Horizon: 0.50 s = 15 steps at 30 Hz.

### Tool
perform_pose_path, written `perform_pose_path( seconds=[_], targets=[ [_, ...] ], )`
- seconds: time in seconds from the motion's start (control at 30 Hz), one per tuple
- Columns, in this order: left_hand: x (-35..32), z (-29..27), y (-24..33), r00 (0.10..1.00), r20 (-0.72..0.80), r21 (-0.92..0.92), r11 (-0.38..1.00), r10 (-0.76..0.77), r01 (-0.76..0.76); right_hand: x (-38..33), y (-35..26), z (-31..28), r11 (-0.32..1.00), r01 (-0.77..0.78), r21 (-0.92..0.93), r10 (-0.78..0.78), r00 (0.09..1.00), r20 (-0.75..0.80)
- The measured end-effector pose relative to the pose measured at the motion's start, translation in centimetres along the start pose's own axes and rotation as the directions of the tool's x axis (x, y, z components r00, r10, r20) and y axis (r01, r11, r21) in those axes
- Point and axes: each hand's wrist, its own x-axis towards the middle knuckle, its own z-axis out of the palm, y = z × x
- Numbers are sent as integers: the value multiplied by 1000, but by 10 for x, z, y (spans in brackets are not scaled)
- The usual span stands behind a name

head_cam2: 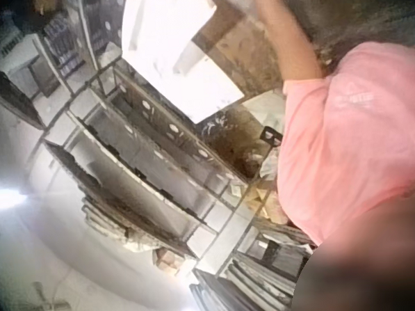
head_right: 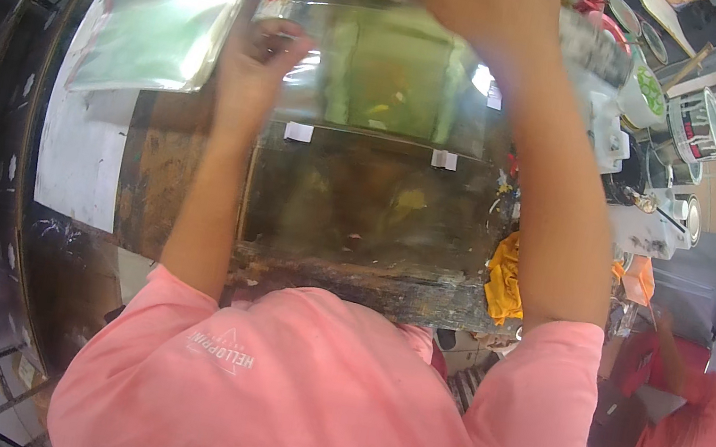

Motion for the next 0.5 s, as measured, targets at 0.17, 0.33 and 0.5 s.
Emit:
perform_pose_path(
  seconds=[0.17, 0.33, 0.5],
  targets=[
    [-25, -46, 33, 986, 133, 17, 995, -102, 100, -75, -5, 15, 996, 63, 66, -82, 936, 343],
    [-61, -49, -62, 992, 118, 450, 893, -38, -20, -134, -5, 34, 968, -66, 243, -94, 799, 594],
    [-75, -48, -94, 984, 125, 823, 541, 124, -172, -191, -22, 54, 960, -209, 189, 37, 759, 650]
  ],
)
